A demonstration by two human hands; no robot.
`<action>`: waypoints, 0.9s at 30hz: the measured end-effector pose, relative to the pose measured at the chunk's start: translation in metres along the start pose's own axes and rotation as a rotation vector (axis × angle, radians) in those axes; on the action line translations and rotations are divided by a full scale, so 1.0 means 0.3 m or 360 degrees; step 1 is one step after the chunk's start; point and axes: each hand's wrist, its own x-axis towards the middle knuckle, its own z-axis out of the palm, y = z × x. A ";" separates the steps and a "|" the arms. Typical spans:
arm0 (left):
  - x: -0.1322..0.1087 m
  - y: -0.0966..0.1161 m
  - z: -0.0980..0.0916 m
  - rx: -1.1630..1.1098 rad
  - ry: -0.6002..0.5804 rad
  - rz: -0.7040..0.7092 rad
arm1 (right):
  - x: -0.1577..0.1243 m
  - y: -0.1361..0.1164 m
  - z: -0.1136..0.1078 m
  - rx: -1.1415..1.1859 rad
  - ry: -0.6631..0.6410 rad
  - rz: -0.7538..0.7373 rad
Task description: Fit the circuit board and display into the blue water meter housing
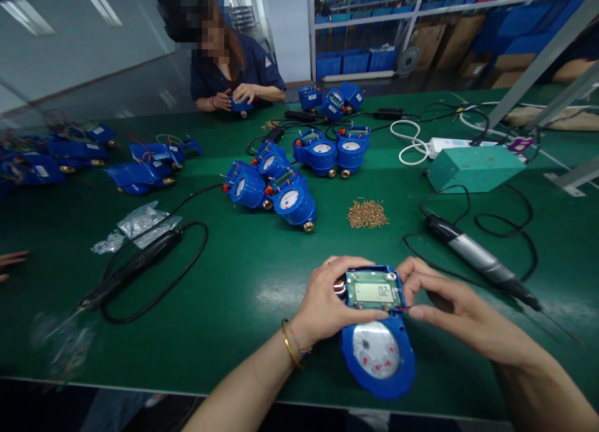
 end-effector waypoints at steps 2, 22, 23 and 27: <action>-0.001 0.000 -0.001 0.0002 0.0001 0.0005 | 0.006 0.001 -0.004 0.0047 -0.0013 -0.0026; -0.001 -0.003 -0.002 0.0008 -0.0005 0.0043 | 0.011 -0.019 -0.011 -0.0218 0.0087 -0.0062; -0.001 -0.003 -0.002 0.0010 -0.0008 0.0047 | 0.012 -0.014 -0.013 -0.0239 0.0081 -0.0064; 0.001 0.003 0.001 0.0021 -0.0009 0.0053 | 0.004 0.006 -0.009 -0.0291 0.0096 -0.0073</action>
